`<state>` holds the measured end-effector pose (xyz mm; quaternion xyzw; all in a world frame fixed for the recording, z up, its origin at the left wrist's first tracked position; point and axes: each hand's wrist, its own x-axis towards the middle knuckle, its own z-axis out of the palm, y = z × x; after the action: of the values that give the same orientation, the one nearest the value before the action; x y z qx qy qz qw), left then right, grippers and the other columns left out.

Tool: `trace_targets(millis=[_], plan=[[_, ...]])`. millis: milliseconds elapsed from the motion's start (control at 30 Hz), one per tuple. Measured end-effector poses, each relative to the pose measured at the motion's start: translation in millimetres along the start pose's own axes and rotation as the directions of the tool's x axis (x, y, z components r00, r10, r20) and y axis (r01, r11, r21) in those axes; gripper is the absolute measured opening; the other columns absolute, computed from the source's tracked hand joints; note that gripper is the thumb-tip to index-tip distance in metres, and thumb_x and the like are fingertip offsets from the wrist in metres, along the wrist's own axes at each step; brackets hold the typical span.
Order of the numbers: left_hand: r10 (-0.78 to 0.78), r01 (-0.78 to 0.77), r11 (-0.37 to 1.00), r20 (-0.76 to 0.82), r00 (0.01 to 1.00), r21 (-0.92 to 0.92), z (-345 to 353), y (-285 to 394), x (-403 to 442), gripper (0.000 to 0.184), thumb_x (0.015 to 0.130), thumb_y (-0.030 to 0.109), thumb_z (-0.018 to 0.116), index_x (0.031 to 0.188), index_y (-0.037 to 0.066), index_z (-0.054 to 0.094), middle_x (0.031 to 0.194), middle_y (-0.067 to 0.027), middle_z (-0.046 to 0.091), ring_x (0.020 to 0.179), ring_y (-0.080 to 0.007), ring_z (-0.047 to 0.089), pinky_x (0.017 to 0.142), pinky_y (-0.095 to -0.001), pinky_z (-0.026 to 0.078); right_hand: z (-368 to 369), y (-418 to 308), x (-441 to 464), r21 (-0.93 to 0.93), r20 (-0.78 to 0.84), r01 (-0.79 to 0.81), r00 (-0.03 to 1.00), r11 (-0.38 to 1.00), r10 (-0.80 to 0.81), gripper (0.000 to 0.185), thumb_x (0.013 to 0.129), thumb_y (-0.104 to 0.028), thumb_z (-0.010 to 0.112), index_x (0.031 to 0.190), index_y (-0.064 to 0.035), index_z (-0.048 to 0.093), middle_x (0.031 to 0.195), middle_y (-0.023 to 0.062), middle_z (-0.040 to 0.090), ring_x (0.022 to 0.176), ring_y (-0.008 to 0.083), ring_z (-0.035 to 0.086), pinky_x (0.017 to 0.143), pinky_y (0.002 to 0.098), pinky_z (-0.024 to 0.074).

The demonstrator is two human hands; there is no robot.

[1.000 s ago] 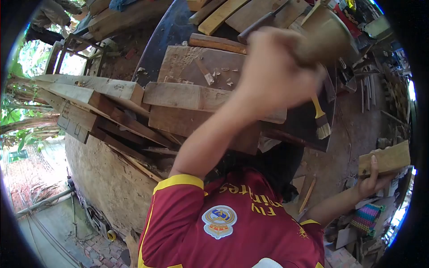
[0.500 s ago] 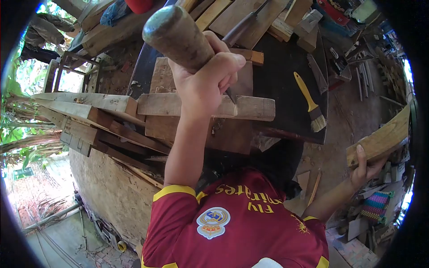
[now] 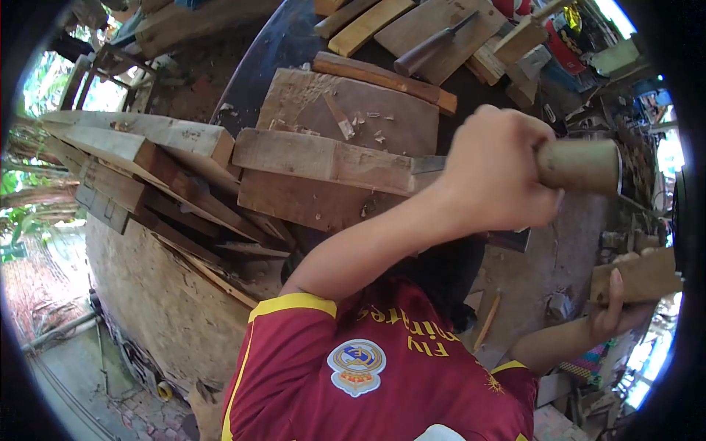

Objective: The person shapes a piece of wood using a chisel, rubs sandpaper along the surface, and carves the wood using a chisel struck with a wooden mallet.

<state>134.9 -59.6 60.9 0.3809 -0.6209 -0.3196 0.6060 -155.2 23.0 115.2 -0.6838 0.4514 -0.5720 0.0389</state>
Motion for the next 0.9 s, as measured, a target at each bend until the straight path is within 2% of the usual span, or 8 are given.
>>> trace_targets(millis=[100, 133, 267, 367, 467, 600, 767, 900], plan=[[-0.015, 0.005, 0.986, 0.061, 0.998, 0.164, 8, 3, -3, 0.017, 0.057, 0.019, 0.072, 0.066, 0.005, 0.066, 0.064, -0.0176, 0.062, 0.062, -0.0337, 0.065, 0.061, -0.0418, 0.052, 2, -14, 1, -0.014, 0.008, 0.023, 1.000, 1.000, -0.023, 0.066, 0.074, 0.005, 0.060, 0.135, 0.0146, 0.037, 0.122, 0.0269, 0.053, 0.102, 0.0304, 0.058, 0.092, 0.0419, 0.0483], [-0.090, 0.064, 0.985, 0.160, 0.983, 0.159, 8, 4, -2, 0.019, 0.055, 0.022, 0.072, 0.064, 0.007, 0.065, 0.064, -0.0170, 0.063, 0.068, -0.0394, 0.064, 0.064, -0.0478, 0.053, -2, -13, 1, 0.018, 0.037, 0.033, 0.999, 0.999, -0.034, 0.066, 0.074, 0.005, 0.059, 0.135, 0.0151, 0.037, 0.122, 0.0273, 0.053, 0.102, 0.0304, 0.057, 0.092, 0.0421, 0.0484], [-0.124, 0.080, 0.982, 0.268, 0.955, 0.171, 9, 6, -2, 0.020, 0.053, 0.022, 0.074, 0.064, 0.007, 0.064, 0.064, -0.0169, 0.063, 0.066, -0.0395, 0.064, 0.063, -0.0471, 0.054, -20, -15, 4, 0.029, 0.120, -0.001, 0.993, 1.000, -0.003, 0.068, 0.071, 0.005, 0.059, 0.134, 0.0178, 0.038, 0.119, 0.0279, 0.053, 0.102, 0.0313, 0.056, 0.091, 0.0425, 0.0477], [-0.106, 0.064, 0.985, 0.270, 0.957, 0.158, 7, 4, -2, 0.020, 0.054, 0.021, 0.073, 0.065, 0.007, 0.064, 0.064, -0.0178, 0.063, 0.066, -0.0399, 0.064, 0.064, -0.0479, 0.054, -18, -19, 6, 0.045, 0.118, -0.007, 0.993, 0.999, 0.002, 0.068, 0.071, 0.005, 0.060, 0.134, 0.0186, 0.038, 0.117, 0.0278, 0.054, 0.102, 0.0322, 0.056, 0.091, 0.0433, 0.0473], [-0.107, 0.075, 0.988, 0.254, 0.961, 0.132, 5, 6, -2, 0.018, 0.055, 0.020, 0.072, 0.065, 0.007, 0.064, 0.064, -0.0177, 0.063, 0.065, -0.0401, 0.064, 0.064, -0.0484, 0.053, -27, -19, 7, 0.063, 0.110, -0.023, 0.994, 0.998, 0.016, 0.068, 0.071, 0.004, 0.059, 0.134, 0.0192, 0.037, 0.118, 0.0281, 0.053, 0.103, 0.0331, 0.056, 0.091, 0.0450, 0.0469], [-0.085, 0.071, 0.993, 0.168, 0.982, 0.091, 6, 4, -2, 0.017, 0.055, 0.018, 0.071, 0.064, 0.006, 0.063, 0.062, -0.0177, 0.062, 0.064, -0.0406, 0.063, 0.063, -0.0489, 0.053, -7, -38, 18, -0.065, 0.015, -0.005, 1.000, 0.998, 0.006, 0.072, 0.067, -0.002, 0.061, 0.131, 0.0174, 0.037, 0.102, 0.0257, 0.053, 0.091, 0.0312, 0.050, 0.081, 0.0450, 0.0410], [-0.066, 0.051, 0.993, 0.147, 0.987, 0.102, 4, 2, 1, 0.023, 0.053, 0.020, 0.073, 0.066, 0.002, 0.067, 0.063, -0.0207, 0.062, 0.063, -0.0383, 0.065, 0.062, -0.0442, 0.054, -15, -42, 28, -0.055, -0.033, 0.051, 0.998, 0.997, -0.053, 0.060, 0.068, -0.003, 0.060, 0.122, 0.0150, 0.044, 0.100, 0.0259, 0.051, 0.093, 0.0330, 0.049, 0.080, 0.0459, 0.0415], [-0.068, 0.059, 0.996, 0.131, 0.989, 0.072, 2, 1, 3, 0.022, 0.052, 0.019, 0.073, 0.065, 0.002, 0.067, 0.061, -0.0205, 0.062, 0.062, -0.0386, 0.065, 0.061, -0.0446, 0.054, -22, -40, 29, -0.074, -0.030, 0.088, 0.995, 0.993, -0.090, 0.063, 0.068, -0.005, 0.061, 0.125, 0.0160, 0.042, 0.100, 0.0250, 0.051, 0.092, 0.0330, 0.049, 0.081, 0.0455, 0.0418]])
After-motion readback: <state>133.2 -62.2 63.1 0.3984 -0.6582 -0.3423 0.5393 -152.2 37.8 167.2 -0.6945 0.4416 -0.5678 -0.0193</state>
